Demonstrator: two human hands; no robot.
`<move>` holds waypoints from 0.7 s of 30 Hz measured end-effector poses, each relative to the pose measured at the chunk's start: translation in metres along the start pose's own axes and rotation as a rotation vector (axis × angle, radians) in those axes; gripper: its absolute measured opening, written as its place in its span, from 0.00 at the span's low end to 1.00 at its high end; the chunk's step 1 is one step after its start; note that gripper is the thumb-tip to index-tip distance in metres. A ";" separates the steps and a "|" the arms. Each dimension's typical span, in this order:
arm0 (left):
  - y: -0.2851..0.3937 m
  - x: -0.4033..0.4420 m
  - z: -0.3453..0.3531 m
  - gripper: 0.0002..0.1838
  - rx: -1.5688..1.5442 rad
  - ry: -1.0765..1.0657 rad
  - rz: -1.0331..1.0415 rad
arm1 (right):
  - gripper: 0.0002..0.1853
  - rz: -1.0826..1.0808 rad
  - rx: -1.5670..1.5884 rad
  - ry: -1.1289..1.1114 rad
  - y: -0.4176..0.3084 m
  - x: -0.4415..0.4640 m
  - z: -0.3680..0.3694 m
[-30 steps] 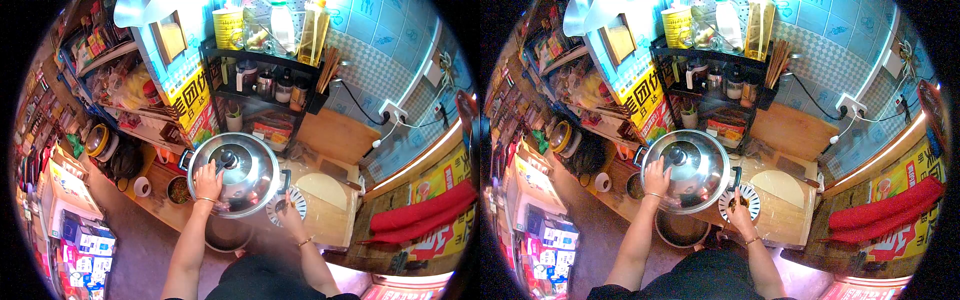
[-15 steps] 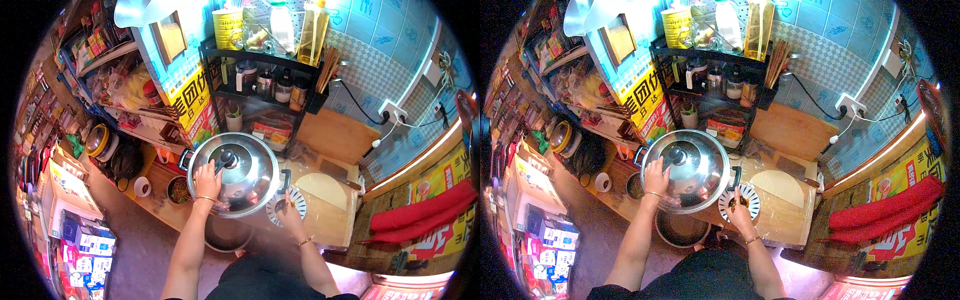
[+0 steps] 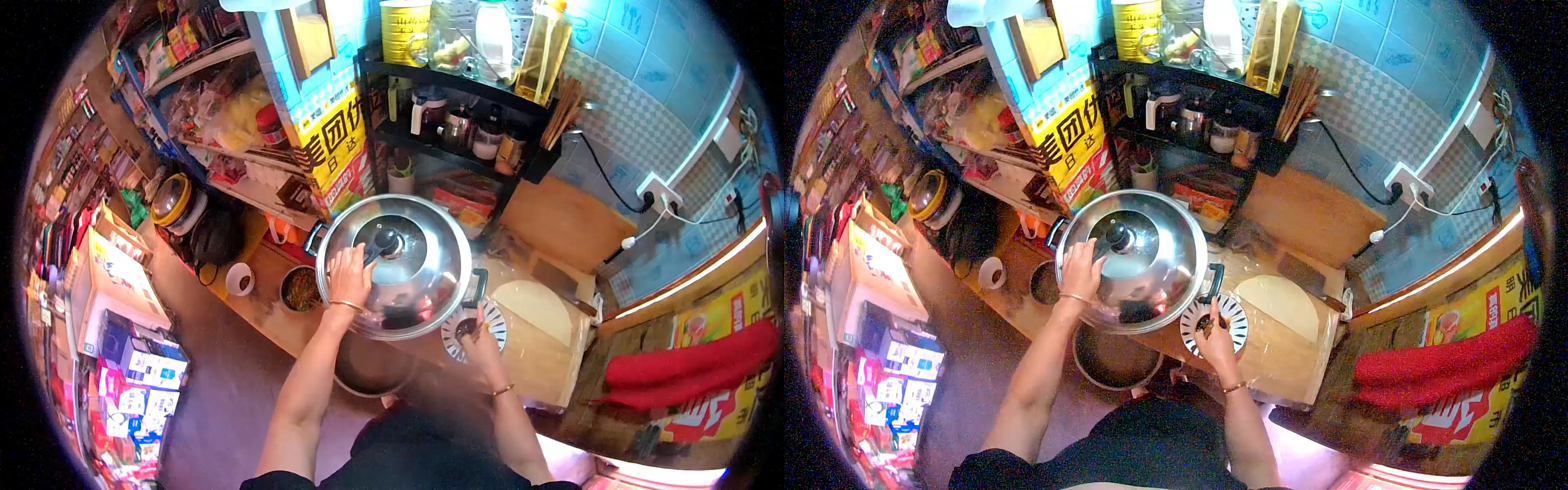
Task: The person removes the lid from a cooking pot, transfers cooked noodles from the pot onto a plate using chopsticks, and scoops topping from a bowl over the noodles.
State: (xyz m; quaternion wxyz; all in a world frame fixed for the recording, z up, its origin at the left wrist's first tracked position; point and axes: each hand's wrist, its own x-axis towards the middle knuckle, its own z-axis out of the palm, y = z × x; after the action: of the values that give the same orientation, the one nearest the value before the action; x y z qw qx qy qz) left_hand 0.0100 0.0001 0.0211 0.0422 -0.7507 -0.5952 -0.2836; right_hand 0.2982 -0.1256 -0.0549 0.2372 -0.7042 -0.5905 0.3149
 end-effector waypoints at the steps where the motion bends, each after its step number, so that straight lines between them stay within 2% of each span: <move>1: 0.004 -0.001 -0.010 0.23 -0.029 0.034 0.012 | 0.44 -0.023 0.040 0.014 0.001 0.000 -0.002; 2: 0.005 -0.003 -0.021 0.23 -0.058 0.065 0.022 | 0.44 0.009 0.061 -0.023 0.004 0.004 -0.004; 3: 0.005 -0.006 -0.032 0.24 -0.026 0.121 0.063 | 0.36 -0.092 0.136 0.031 0.009 0.002 -0.011; 6: 0.015 -0.022 -0.099 0.23 -0.010 0.155 -0.043 | 0.12 0.064 0.643 -0.155 -0.001 -0.001 -0.058; 7: 0.011 -0.030 -0.119 0.23 -0.004 0.161 -0.100 | 0.09 0.085 0.793 -0.179 -0.022 -0.003 -0.084; 9: -0.004 -0.057 -0.151 0.23 -0.178 0.205 -0.283 | 0.09 -0.023 1.038 -0.033 -0.037 0.006 -0.103; 10: -0.012 -0.070 -0.169 0.24 -0.152 0.224 -0.313 | 0.10 -0.017 1.064 0.087 -0.044 0.016 -0.101; 13: -0.055 -0.131 -0.196 0.24 -0.109 0.266 -0.439 | 0.12 -0.164 0.711 0.091 -0.062 0.054 -0.079; 15: -0.079 -0.172 -0.203 0.23 -0.009 0.294 -0.473 | 0.11 -0.274 0.345 0.105 -0.061 0.080 -0.054; 16: -0.090 -0.193 -0.200 0.22 0.110 0.284 -0.584 | 0.12 -0.454 0.125 0.235 -0.062 0.090 -0.039; 20: -0.118 -0.254 -0.181 0.21 0.293 0.130 -0.668 | 0.15 -0.329 0.227 -0.008 -0.067 0.113 0.018; 21: -0.127 -0.269 -0.167 0.21 0.294 0.132 -0.688 | 0.17 -0.277 0.389 -0.123 -0.068 0.117 0.030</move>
State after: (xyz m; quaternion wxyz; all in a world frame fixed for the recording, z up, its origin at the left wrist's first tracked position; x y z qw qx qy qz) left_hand -0.2046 -0.2638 -0.0019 0.0902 -0.4731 -0.8428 -0.2404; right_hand 0.2424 0.0008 -0.0471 0.3729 -0.5369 -0.6229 0.4297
